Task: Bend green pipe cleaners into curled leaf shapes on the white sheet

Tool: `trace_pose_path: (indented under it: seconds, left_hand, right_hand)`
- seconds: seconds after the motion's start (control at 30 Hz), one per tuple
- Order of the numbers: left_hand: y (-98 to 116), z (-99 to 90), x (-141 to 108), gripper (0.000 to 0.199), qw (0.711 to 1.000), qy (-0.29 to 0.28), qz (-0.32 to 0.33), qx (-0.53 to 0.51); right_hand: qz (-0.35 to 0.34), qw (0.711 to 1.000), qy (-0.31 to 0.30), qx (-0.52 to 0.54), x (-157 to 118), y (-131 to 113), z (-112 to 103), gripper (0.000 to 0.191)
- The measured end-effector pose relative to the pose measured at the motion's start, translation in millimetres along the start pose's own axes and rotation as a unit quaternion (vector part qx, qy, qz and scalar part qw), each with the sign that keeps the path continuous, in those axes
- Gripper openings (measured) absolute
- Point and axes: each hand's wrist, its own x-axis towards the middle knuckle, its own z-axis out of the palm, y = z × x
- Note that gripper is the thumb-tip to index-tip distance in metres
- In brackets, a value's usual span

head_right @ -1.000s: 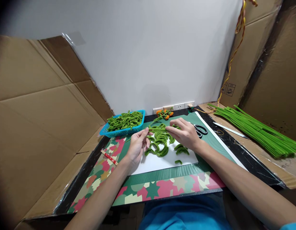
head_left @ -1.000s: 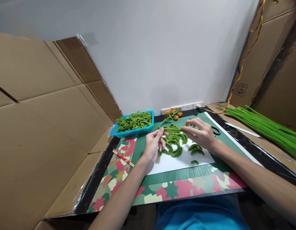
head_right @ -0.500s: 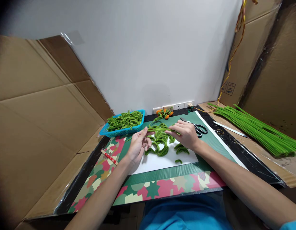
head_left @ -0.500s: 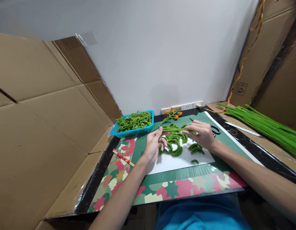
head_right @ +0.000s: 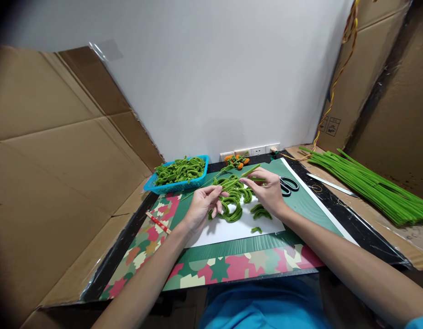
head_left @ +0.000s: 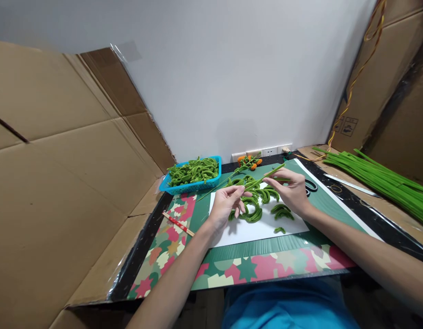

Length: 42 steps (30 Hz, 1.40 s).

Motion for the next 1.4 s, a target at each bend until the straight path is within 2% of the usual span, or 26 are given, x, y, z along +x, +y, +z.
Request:
trace_pose_path:
  seconds: [0.13, 0.27, 0.4, 0.5, 0.57, 0.8, 1.0, 1.17, 1.3, 1.4]
  left_hand:
    - [-1.6, -1.5, 1.9, 0.046, 0.999, 0.026, 0.021, -0.003]
    - [-2.9, -3.7, 4.0, 0.046, 0.996, 0.063, 0.063, 0.011]
    - [-3.6, -3.2, 3.7, 0.046, 0.998, 0.03, 0.047, 0.006]
    - [-4.7, -1.8, 3.1, 0.047, 1.0, -0.011, 0.013, 0.011]
    - [-5.4, -1.2, 3.2, 0.05, 0.999, -0.027, 0.004, 0.018]
    - [-4.3, 0.7, 3.5, 0.049, 1.0, -0.012, 0.008, -0.028]
    - [-5.4, 0.4, 2.0, 0.05, 0.997, -0.014, -0.032, -0.074]
    - [-5.1, 4.0, 0.0, 0.048, 0.997, -0.014, -0.033, -0.066]
    - [-3.7, 6.1, 0.0, 0.05, 0.999, 0.022, -0.011, -0.034]
    - [-1.6, 5.0, 0.3, 0.048, 0.998, 0.025, -0.018, -0.058]
  right_hand:
    - [-0.032, 0.998, -0.009, -0.046, 0.9, 2.0, -1.6, 0.016]
    - [-0.058, 0.993, -0.045, -0.091, 1.0, 4.6, -3.6, 0.013]
    - [-0.138, 0.974, -0.071, -0.164, -2.5, 6.0, -2.1, 0.012]
    - [-0.198, 0.96, -0.099, -0.174, -6.1, 7.4, 1.3, 0.013]
    - [-0.214, 0.956, -0.11, -0.17, -7.5, 8.2, 2.7, 0.013]
    - [-0.222, 0.953, -0.107, -0.178, -5.3, 10.0, -1.2, 0.014]
    - [-0.231, 0.956, -0.12, -0.136, -6.4, 8.5, 1.3, 0.013]
    - [-0.166, 0.976, -0.121, -0.067, -8.6, 0.3, 4.0, 0.011]
    - [-0.127, 0.982, -0.135, -0.024, -9.1, -6.9, 4.6, 0.008]
    - [-0.086, 0.987, -0.133, 0.006, -10.0, -8.5, 5.8, 0.01]
